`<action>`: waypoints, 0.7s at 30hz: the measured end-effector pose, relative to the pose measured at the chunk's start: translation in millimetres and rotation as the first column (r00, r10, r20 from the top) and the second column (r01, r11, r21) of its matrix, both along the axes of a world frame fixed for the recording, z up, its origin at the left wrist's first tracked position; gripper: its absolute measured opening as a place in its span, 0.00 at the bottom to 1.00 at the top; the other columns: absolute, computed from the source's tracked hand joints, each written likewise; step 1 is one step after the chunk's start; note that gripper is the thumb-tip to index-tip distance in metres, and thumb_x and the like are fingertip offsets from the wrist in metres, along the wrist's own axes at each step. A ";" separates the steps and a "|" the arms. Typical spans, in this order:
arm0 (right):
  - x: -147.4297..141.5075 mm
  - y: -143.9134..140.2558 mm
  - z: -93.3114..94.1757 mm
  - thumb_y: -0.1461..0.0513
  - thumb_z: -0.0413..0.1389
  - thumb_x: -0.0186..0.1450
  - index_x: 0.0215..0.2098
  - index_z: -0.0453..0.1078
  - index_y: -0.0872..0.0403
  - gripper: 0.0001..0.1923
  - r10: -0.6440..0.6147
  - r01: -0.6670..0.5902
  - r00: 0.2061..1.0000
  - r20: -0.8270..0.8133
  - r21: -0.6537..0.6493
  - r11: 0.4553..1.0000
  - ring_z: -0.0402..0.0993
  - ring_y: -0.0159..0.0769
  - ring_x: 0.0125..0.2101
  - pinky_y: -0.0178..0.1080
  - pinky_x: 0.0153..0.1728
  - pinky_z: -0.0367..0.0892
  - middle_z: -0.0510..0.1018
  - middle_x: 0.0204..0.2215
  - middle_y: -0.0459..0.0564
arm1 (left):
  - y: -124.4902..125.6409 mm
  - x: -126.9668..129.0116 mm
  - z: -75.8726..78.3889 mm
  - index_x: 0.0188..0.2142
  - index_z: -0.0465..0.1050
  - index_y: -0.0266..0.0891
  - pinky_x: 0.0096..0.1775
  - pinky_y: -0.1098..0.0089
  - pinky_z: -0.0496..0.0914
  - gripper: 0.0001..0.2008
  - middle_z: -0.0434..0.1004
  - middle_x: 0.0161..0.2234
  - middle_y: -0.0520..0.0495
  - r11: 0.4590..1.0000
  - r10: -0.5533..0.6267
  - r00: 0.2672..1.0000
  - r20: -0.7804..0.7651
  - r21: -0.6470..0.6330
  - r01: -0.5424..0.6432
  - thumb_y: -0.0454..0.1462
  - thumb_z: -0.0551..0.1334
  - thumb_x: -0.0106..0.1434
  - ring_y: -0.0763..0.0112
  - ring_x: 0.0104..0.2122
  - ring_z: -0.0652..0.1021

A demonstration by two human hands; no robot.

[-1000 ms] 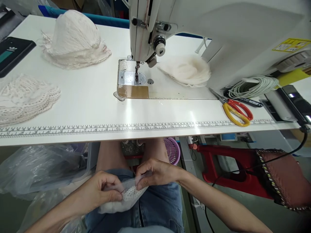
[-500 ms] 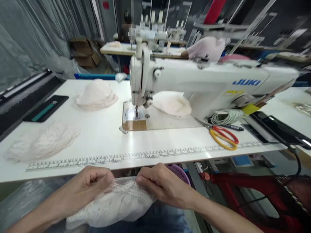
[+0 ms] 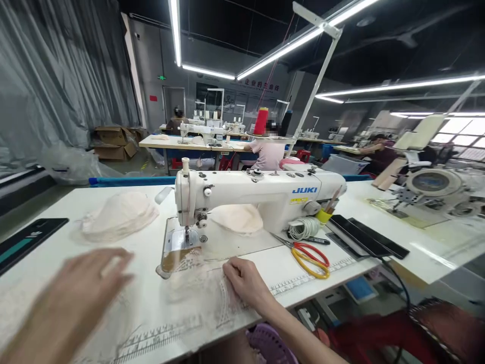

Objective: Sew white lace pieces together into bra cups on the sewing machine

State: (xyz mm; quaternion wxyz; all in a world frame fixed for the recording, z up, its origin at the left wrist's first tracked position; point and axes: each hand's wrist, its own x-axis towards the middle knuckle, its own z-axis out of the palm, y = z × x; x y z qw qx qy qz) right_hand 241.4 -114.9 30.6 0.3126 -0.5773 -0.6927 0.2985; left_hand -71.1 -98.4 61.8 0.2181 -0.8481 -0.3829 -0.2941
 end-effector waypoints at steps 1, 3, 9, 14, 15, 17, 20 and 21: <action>3.9 -9.0 0.2 0.60 0.42 0.67 0.19 0.52 0.52 0.18 0.019 -0.019 1.000 0.001 -0.043 0.999 0.57 0.27 0.13 0.30 0.19 0.54 0.62 0.09 0.40 | -13.1 21.4 -14.4 0.40 0.74 0.44 0.35 0.69 0.70 0.15 0.79 0.37 0.49 0.992 -0.077 0.997 -0.029 0.098 0.080 0.47 0.54 0.63 0.64 0.35 0.78; 10.3 -27.7 4.4 0.58 0.43 0.67 0.19 0.55 0.53 0.18 0.048 -0.042 0.997 0.053 -0.109 0.993 0.59 0.27 0.12 0.30 0.18 0.54 0.66 0.10 0.40 | -42.1 66.6 -41.8 0.46 0.72 0.44 0.43 0.68 0.69 0.15 0.79 0.43 0.47 0.959 -0.254 0.955 -0.153 0.089 0.270 0.45 0.53 0.65 0.64 0.41 0.77; 18.5 -45.2 22.1 0.59 0.47 0.68 0.32 0.67 0.55 0.12 0.076 -0.187 0.931 0.357 0.287 0.940 0.70 0.34 0.30 0.34 0.31 0.60 0.76 0.30 0.51 | -76.3 110.8 -81.9 0.47 0.71 0.38 0.45 0.66 0.66 0.18 0.80 0.40 0.46 0.947 -0.319 0.944 -0.083 -0.055 0.315 0.39 0.45 0.69 0.65 0.43 0.76; 7.7 -38.2 10.1 0.58 0.48 0.69 0.30 0.65 0.55 0.12 0.236 -0.553 0.741 0.629 0.371 0.746 0.67 0.34 0.31 0.39 0.37 0.56 0.74 0.30 0.49 | -55.1 72.2 -63.4 0.34 0.73 0.40 0.50 0.65 0.64 0.16 0.79 0.36 0.47 0.966 -0.241 0.965 -0.100 -0.122 0.229 0.25 0.49 0.62 0.67 0.39 0.76; 6.2 -39.9 7.3 0.59 0.48 0.69 0.29 0.64 0.55 0.13 0.218 -0.548 0.729 0.649 0.363 0.754 0.66 0.33 0.28 0.39 0.35 0.55 0.73 0.27 0.48 | -51.7 67.7 -57.2 0.33 0.72 0.40 0.50 0.65 0.63 0.17 0.79 0.35 0.48 0.976 -0.187 0.968 -0.165 -0.141 0.165 0.23 0.49 0.60 0.68 0.39 0.76; 4.2 -44.3 4.0 0.60 0.46 0.70 0.27 0.63 0.55 0.14 0.200 -0.529 0.739 0.643 0.370 0.763 0.64 0.32 0.25 0.38 0.31 0.52 0.71 0.24 0.46 | -49.0 66.4 -45.9 0.30 0.72 0.39 0.49 0.65 0.63 0.20 0.79 0.33 0.48 0.987 -0.125 0.972 -0.199 -0.121 0.102 0.20 0.47 0.57 0.67 0.38 0.76; -0.5 -42.6 6.2 0.62 0.44 0.71 0.30 0.64 0.55 0.13 0.184 -0.494 0.781 0.596 0.410 0.767 0.60 0.30 0.22 0.37 0.28 0.49 0.70 0.22 0.44 | -55.0 81.6 -34.9 0.36 0.72 0.38 0.50 0.66 0.61 0.19 0.78 0.39 0.45 0.969 -0.207 0.977 -0.057 -0.148 0.196 0.21 0.47 0.55 0.66 0.41 0.74; -3.3 -38.4 8.6 0.63 0.43 0.71 0.32 0.65 0.55 0.12 0.171 -0.483 0.786 0.594 0.418 0.770 0.60 0.30 0.21 0.37 0.27 0.48 0.69 0.22 0.44 | -58.6 88.6 -33.2 0.38 0.72 0.37 0.50 0.66 0.61 0.19 0.77 0.41 0.45 0.949 -0.251 0.968 -0.001 -0.197 0.246 0.23 0.49 0.54 0.65 0.42 0.74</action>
